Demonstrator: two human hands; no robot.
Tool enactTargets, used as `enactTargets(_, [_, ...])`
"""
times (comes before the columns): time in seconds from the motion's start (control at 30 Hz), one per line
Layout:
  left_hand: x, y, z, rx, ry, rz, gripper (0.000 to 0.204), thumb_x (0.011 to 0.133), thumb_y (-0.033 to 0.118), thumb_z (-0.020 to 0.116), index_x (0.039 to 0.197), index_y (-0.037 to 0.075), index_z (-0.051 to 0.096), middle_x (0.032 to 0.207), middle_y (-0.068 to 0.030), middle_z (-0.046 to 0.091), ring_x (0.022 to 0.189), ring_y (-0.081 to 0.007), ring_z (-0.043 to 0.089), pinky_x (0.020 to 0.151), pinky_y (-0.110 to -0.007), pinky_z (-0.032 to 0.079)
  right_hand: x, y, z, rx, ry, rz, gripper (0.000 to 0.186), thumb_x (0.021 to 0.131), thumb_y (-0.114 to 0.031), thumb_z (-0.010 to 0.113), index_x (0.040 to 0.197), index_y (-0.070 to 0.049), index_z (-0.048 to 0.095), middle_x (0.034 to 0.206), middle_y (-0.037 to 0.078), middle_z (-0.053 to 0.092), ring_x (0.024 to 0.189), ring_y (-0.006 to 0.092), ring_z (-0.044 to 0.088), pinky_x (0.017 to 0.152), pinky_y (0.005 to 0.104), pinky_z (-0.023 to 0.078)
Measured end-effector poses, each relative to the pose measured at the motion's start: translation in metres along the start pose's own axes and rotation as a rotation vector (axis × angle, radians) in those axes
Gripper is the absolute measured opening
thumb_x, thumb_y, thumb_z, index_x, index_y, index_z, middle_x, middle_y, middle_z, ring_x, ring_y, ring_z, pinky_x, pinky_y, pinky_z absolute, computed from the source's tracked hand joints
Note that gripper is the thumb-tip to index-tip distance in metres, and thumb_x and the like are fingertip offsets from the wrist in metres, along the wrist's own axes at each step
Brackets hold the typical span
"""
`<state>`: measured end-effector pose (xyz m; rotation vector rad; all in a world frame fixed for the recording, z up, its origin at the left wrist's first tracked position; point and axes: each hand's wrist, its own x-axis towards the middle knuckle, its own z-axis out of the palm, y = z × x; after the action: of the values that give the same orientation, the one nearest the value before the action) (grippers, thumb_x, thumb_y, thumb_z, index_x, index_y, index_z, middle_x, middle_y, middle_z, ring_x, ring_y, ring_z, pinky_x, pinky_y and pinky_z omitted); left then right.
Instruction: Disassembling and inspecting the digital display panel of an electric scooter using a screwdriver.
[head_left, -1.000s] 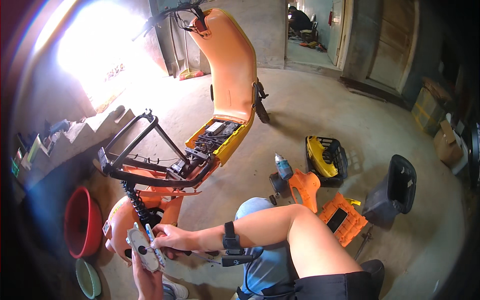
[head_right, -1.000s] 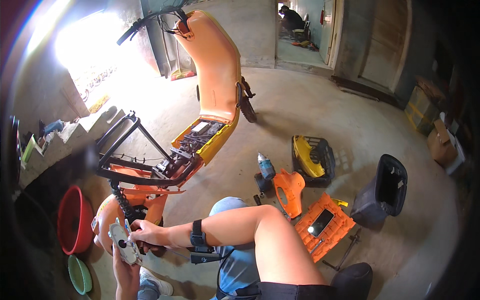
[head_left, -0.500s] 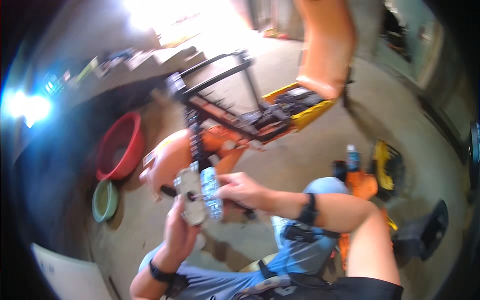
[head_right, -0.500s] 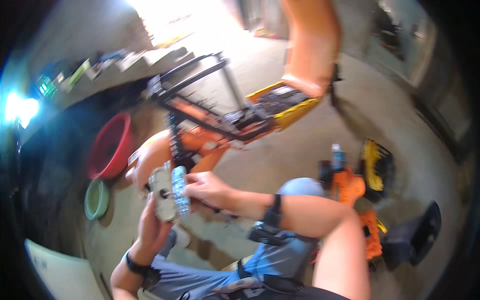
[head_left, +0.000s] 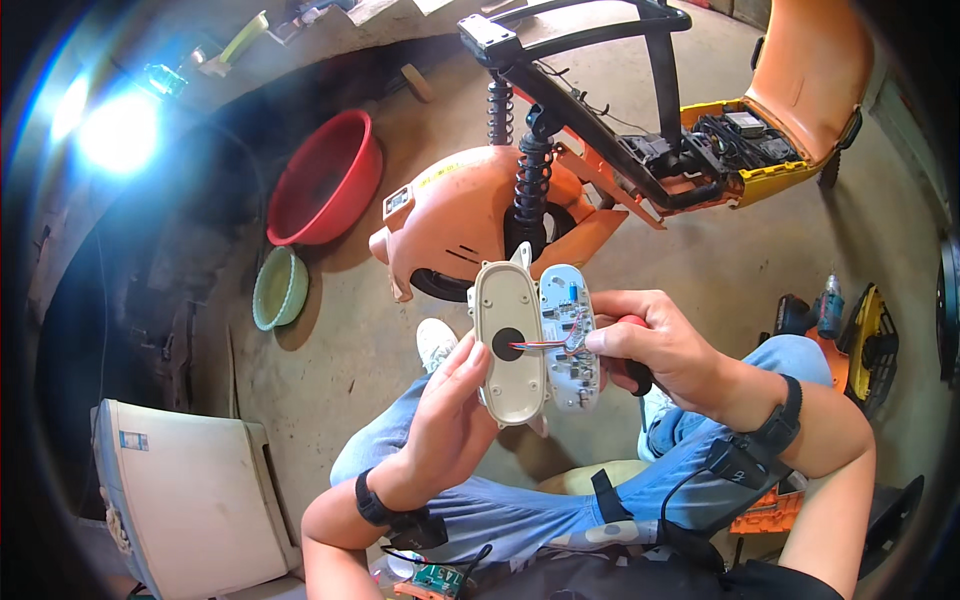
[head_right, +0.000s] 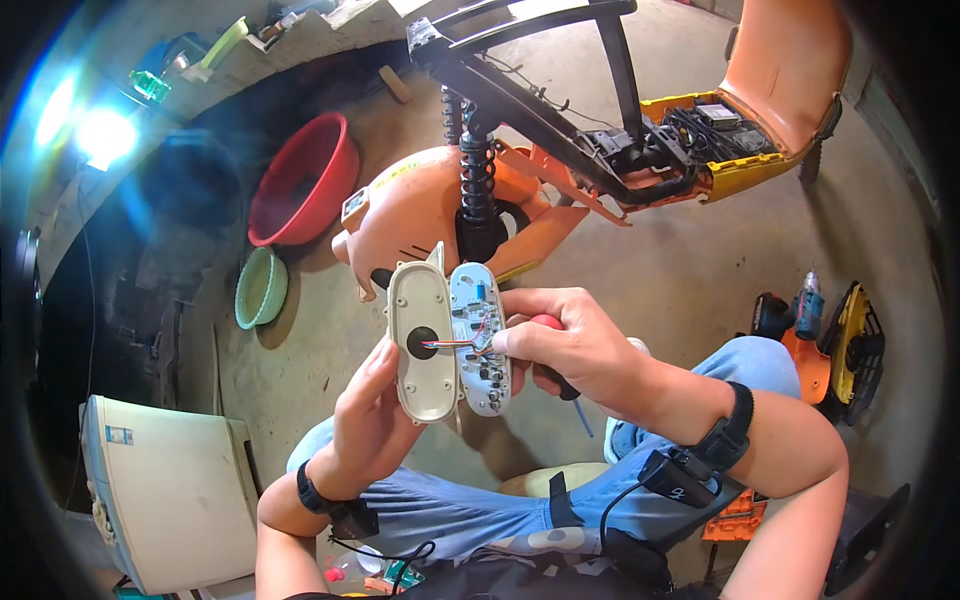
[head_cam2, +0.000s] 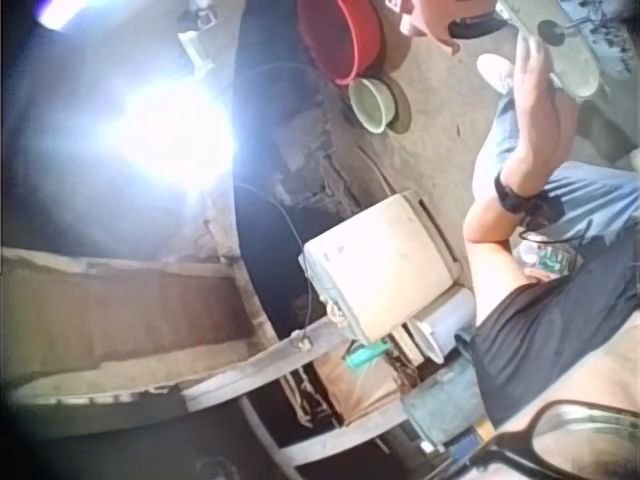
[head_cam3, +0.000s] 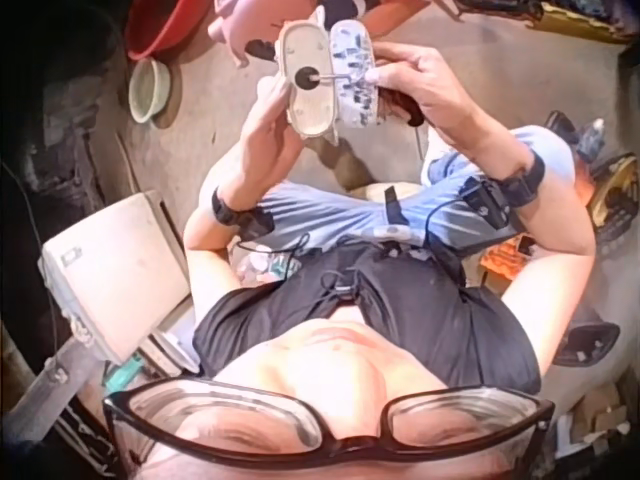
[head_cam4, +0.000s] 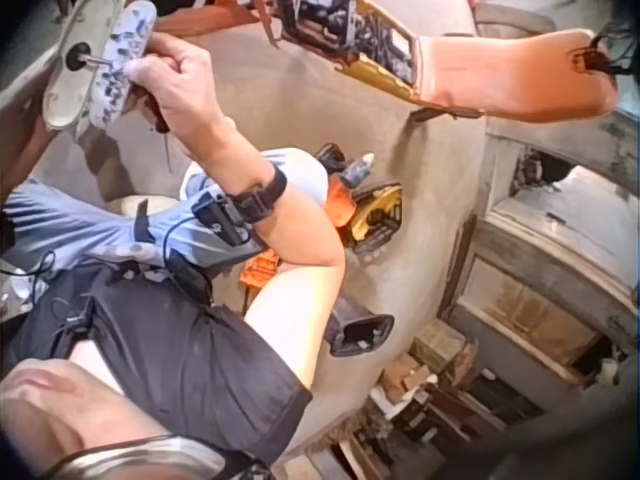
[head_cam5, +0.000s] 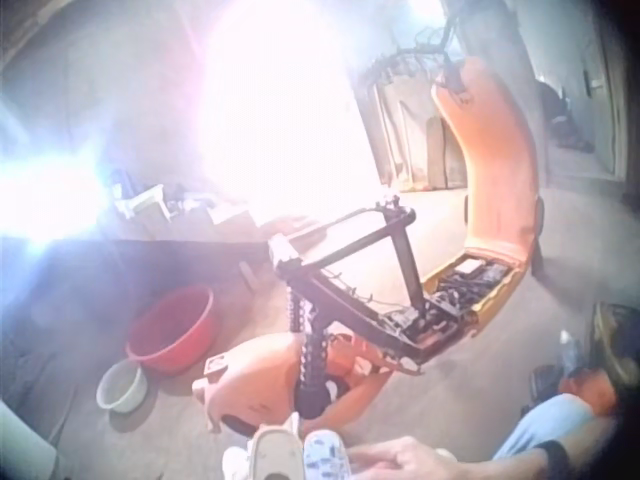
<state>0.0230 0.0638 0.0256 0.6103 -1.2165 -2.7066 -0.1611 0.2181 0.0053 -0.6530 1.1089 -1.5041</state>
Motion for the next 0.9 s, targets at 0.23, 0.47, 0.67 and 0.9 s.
enactTargets(0.23, [-0.007, 0.001, -0.005, 0.007, 0.001, 0.017, 0.058, 0.106, 0.029, 0.047, 0.155, 0.006, 0.025, 0.148, -0.0124, 0.046, 0.132, -0.025, 0.052, 0.101, -0.047, 0.051, 0.001, 0.0, -0.002, 0.084, -0.028, 0.002, 0.042, 0.095, -0.022, 0.062, 0.128, 0.004, 0.062, 0.092, 0.005, 0.07, 0.071, 0.0052, 0.062, 0.054, 0.0198, 0.042])
enactTargets(0.47, [-0.012, 0.001, -0.01, -0.038, 0.005, 0.002, 0.062, 0.104, 0.024, 0.051, 0.156, 0.005, 0.023, 0.151, -0.0125, 0.043, 0.138, -0.0248, 0.046, 0.112, -0.045, 0.041, 0.003, 0.002, 0.0, 0.085, -0.051, 0.047, 0.043, 0.093, -0.024, 0.063, 0.127, 0.003, 0.062, 0.092, 0.005, 0.069, 0.072, 0.0058, 0.062, 0.054, 0.0203, 0.043])
enactTargets(0.67, [-0.011, 0.002, -0.007, -0.04, -0.002, 0.017, 0.065, 0.102, 0.024, 0.053, 0.156, 0.002, 0.025, 0.15, -0.0145, 0.044, 0.139, -0.0254, 0.046, 0.114, -0.044, 0.039, 0.001, 0.001, -0.001, 0.094, -0.032, 0.021, 0.043, 0.093, -0.025, 0.062, 0.126, 0.003, 0.063, 0.093, 0.006, 0.069, 0.072, 0.0075, 0.063, 0.055, 0.0208, 0.044])
enactTargets(0.9, [-0.009, 0.002, -0.005, -0.038, 0.01, 0.032, 0.065, 0.101, 0.023, 0.054, 0.155, 0.002, 0.027, 0.15, -0.0153, 0.045, 0.139, -0.026, 0.045, 0.115, -0.044, 0.037, 0.001, 0.001, -0.001, 0.095, -0.035, 0.019, 0.044, 0.093, -0.026, 0.063, 0.126, 0.003, 0.063, 0.092, 0.005, 0.069, 0.072, 0.0075, 0.063, 0.055, 0.0209, 0.044])
